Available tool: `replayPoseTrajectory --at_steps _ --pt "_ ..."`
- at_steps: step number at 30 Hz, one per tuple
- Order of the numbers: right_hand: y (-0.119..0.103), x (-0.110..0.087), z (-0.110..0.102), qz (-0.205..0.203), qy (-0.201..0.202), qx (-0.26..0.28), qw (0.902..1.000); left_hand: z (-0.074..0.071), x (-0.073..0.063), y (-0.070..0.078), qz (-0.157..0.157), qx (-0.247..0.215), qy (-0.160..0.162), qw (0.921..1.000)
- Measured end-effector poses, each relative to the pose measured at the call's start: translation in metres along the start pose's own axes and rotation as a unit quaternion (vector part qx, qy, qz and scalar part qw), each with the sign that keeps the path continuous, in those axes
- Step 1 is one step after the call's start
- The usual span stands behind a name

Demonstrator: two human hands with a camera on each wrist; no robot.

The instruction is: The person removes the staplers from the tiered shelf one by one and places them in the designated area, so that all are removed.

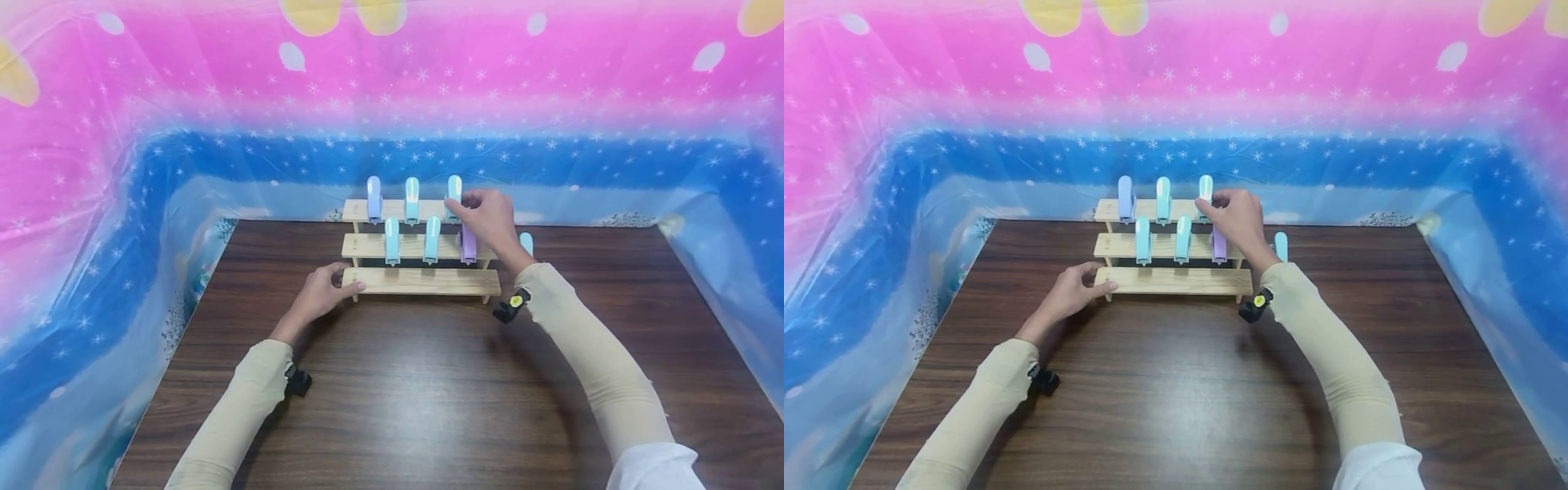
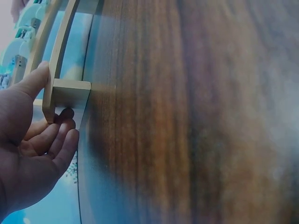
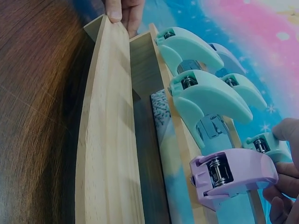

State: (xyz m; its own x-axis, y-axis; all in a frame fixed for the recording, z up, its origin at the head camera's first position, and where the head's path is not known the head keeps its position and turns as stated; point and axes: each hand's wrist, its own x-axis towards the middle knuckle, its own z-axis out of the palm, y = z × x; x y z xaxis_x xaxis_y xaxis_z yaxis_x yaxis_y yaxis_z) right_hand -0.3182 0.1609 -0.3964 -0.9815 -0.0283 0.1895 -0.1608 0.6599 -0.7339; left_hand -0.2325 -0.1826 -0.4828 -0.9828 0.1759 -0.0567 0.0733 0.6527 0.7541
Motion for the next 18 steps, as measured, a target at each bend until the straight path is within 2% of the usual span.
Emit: replayPoseTrajectory --at_steps 18 --pt "-0.0075 0.0027 -0.0011 0.015 0.018 0.025 0.9994 -0.0009 0.0003 0.0000 -0.008 0.002 -0.003 1.0000"
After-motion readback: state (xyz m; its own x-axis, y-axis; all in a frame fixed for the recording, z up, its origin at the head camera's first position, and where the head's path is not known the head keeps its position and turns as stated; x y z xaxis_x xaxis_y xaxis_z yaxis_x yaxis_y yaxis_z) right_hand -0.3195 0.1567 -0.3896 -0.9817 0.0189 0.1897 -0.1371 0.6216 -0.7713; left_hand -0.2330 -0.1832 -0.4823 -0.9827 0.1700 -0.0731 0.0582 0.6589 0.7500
